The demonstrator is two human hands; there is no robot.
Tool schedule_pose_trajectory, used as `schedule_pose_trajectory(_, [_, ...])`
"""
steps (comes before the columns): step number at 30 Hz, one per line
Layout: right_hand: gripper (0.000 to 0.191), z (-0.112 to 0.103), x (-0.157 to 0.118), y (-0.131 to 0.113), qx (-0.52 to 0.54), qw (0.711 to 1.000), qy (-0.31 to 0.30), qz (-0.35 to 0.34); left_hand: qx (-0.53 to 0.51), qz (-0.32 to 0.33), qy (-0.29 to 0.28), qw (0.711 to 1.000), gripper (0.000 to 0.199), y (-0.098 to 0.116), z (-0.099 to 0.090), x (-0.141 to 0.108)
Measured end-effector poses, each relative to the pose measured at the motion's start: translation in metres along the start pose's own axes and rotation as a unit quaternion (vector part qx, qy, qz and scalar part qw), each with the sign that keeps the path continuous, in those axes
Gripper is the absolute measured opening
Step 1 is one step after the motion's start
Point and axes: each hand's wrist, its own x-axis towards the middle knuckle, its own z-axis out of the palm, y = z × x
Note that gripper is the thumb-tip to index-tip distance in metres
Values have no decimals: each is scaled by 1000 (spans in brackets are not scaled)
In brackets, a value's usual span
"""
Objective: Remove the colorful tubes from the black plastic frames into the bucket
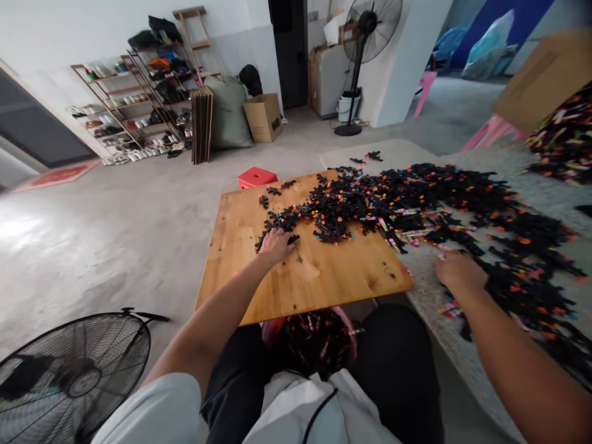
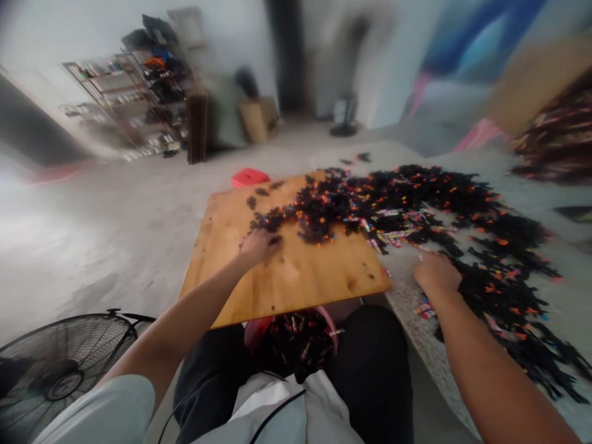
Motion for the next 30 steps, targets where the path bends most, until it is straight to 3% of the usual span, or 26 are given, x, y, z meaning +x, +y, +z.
schedule_pose_trajectory(3, [15,0,-22,-25,-15,1000,-14,18,4,25,22,999,28,5,-1,-2])
schedule_pose_trajectory(6, [22,0,-66,-72,121,988,-87,-33,-10,89,49,995,31,22,-3,-11])
schedule_pose_trajectory(8, [31,1,-101,-110,273,945,-166,-69,-43,176,85,980,35,39,-4,-22])
schedule_pose_trajectory(10, [36,3,-130,-143,393,892,-219,-48,-82,257,125,955,37,58,-6,-33])
schedule_pose_trajectory(13, [38,8,-155,-175,503,821,-268,-37,-139,308,151,929,36,83,-13,-47])
schedule_pose_trajectory(15, [39,10,-162,-184,517,802,-297,-42,-185,299,154,924,35,95,-19,-52])
schedule_pose_trajectory(19, [42,11,-166,-188,511,798,-314,-57,-232,270,139,924,31,106,-32,-58])
schedule_pose_trajectory(25, [37,5,-167,-191,555,767,-319,-40,-96,280,66,953,29,111,-49,-64])
schedule_pose_trajectory(30, [36,7,-167,-188,567,761,-316,-15,-60,279,69,956,31,112,-51,-64])
